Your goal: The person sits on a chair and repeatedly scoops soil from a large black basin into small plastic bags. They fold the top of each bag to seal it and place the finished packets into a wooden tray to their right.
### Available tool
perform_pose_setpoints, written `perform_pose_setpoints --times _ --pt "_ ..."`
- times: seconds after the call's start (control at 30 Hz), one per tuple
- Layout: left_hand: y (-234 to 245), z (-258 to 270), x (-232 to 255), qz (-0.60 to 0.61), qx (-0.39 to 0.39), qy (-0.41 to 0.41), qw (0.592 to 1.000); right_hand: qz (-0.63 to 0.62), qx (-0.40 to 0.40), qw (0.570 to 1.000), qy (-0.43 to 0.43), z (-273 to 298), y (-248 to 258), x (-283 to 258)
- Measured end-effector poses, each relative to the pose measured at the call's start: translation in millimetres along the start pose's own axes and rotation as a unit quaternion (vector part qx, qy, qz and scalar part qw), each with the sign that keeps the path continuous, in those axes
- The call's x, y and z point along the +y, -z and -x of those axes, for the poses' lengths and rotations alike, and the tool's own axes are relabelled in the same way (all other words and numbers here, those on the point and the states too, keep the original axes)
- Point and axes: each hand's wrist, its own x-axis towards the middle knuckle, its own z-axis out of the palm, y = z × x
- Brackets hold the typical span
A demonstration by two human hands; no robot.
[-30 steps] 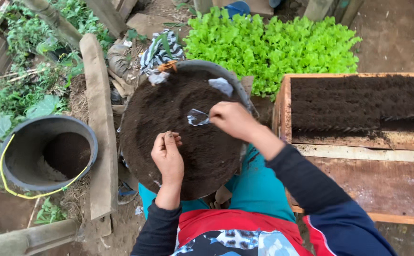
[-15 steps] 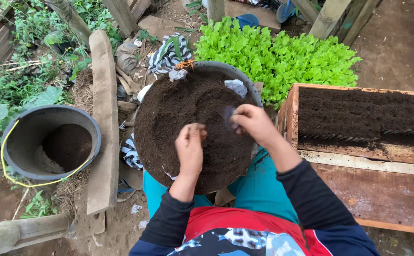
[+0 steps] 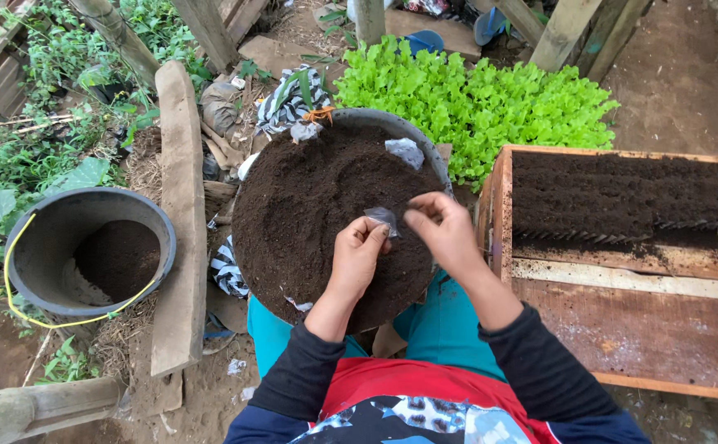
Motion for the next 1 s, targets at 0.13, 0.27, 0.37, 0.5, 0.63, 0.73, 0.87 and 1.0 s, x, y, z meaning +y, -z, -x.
perform_pose_setpoints --times 0.13,0.27,0.37,0.5,0.63,0.73,0.87,1.0 --pt "-8 6 11 0.041 0.010 0.022 0.999 0.009 -0.093 0.990 0.111 13 -9 -13" --pt "-10 8 21 0.154 0.023 0.092 0.983 0.062 -0.132 0.986 0.081 16 -1 -32" --pt "-5 5 19 0.184 0.002 0.158 0.970 0.110 -0.141 0.981 0.078 17 1 -26" --pt "1 6 25 -0.130 -0.034 -0.014 0.991 0.141 -0.108 0.981 0.081 14 3 -15" --pt "9 -2 40 -0.225 0.004 -0.130 0.966 0.284 -0.084 0.947 0.125 17 -15 -6" --pt "20 -13 48 -0.169 0.041 -0.118 0.978 0.319 -0.099 0.910 0.246 21 -37 -23" --pt "32 -21 51 -0.133 0.046 -0.062 0.988 0.500 -0.306 0.798 0.137 4 -58 -18" --pt "32 -18 61 -0.163 0.012 -0.077 0.984 0.476 -0.288 0.830 0.029 -22 -76 11"
